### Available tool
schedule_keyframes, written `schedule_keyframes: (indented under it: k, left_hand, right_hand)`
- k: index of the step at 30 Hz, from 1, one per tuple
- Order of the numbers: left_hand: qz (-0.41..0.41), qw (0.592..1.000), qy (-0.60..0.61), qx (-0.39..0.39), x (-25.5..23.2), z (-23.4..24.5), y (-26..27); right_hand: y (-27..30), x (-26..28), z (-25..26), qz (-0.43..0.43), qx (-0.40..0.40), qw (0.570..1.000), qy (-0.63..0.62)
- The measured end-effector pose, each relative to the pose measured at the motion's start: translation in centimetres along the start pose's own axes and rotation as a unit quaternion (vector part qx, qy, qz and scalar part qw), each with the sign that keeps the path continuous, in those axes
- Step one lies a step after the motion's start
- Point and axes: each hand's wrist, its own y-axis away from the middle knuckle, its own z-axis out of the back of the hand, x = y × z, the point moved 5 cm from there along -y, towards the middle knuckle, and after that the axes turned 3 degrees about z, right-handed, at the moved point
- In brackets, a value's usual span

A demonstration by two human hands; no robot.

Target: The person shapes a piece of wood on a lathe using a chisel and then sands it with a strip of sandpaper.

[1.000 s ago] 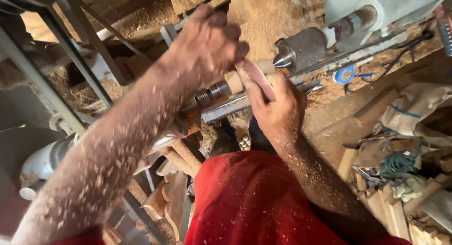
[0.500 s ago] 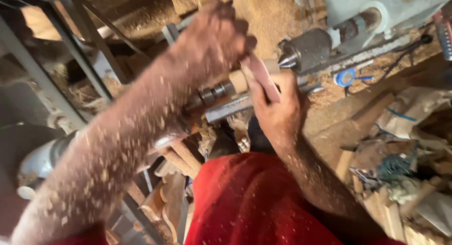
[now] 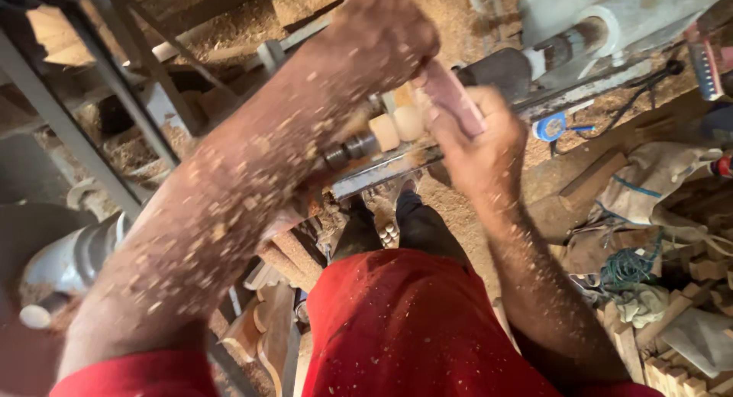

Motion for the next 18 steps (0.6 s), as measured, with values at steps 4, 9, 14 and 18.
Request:
schedule_keyframes:
  k: [4, 9, 14, 18]
  left_hand:
    - [-0.063, 0.982, -0.078, -0.158, -1.5, 3.6, 7.2]
    - [-0.039, 0.996, 0.003, -0.083, -1.4, 1.4, 10.5]
    - [-0.032, 0.996, -0.035, -0.077, -1.6, 2.0, 12.8]
    - [-0.02, 0.997, 0.034, -0.059, -2.2, 4.8, 14.2]
  right_hand:
    - [2.4, 1.6, 0.5, 0.109, -0.023, 0.985, 0.133]
    - [4.4, 2.4, -0.9, 0.16, -0.008, 0.964, 0.212]
    - [5.0, 3.1, -1.5, 0.216, -0.041, 0.95, 0.222]
    - [5.3, 2.4, -1.9, 0.22, -0.041, 0.953, 0.203]
